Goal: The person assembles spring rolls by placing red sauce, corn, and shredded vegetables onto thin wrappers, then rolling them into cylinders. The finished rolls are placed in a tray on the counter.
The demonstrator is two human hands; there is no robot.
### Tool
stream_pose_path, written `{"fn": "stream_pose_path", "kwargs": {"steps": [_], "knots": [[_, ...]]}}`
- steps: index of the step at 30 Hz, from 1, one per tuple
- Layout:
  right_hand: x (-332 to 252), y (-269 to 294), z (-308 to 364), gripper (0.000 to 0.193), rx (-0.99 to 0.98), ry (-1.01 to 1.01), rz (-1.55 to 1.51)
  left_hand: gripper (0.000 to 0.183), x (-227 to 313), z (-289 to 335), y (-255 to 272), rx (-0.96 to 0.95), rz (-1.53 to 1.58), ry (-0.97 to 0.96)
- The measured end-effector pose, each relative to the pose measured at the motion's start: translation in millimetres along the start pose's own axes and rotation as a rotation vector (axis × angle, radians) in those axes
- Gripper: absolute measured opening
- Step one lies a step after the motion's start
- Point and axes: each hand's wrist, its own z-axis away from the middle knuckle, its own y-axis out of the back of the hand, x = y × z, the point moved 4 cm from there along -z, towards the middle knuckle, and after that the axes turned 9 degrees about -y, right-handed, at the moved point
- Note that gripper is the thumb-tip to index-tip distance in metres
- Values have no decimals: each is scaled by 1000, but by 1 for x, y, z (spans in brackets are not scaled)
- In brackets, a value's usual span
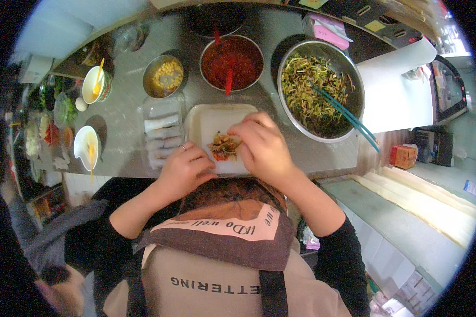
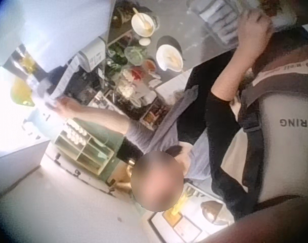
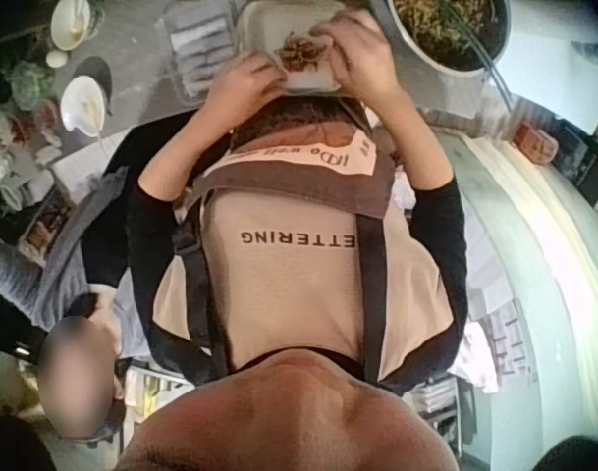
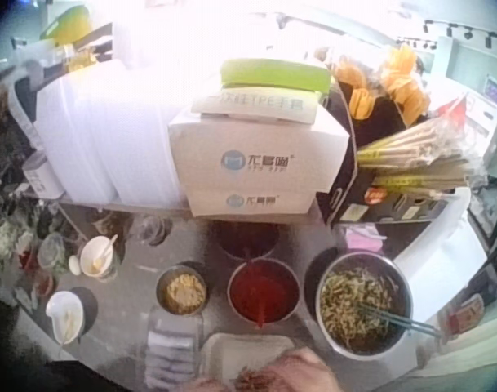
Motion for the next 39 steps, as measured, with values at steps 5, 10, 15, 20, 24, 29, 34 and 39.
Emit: {"fn": "stream_pose_path", "kwargs": {"steps": [5, 10, 15, 20, 24, 29, 34, 39], "knots": [[-7, 2, 36, 18, -228, 61, 62, 24, -4, -2, 2, -4, 6, -32], [2, -11, 51, 17, -236, 39, 165, 23, -3, -3, 1, -8, -4, -49], [0, -16, 49, 11, -207, 60, 269, 18, 1, -3, -1, -43, -149, -91], [-6, -19, 50, 10, -187, 129, 369, 16, 8, 0, -5, -44, -339, -205], [-7, -19, 50, 11, -208, 118, 365, 15, 7, 2, -6, -20, -345, -248], [-9, -14, 44, 15, -109, 93, 295, 18, 6, 1, -2, 68, -220, -221], [-10, -10, 36, 16, -30, 98, 317, 21, 8, 1, -3, 134, -206, -96], [-10, -6, 33, 15, -24, 105, 293, 19, 10, -1, 0, 232, -172, -90]]}}
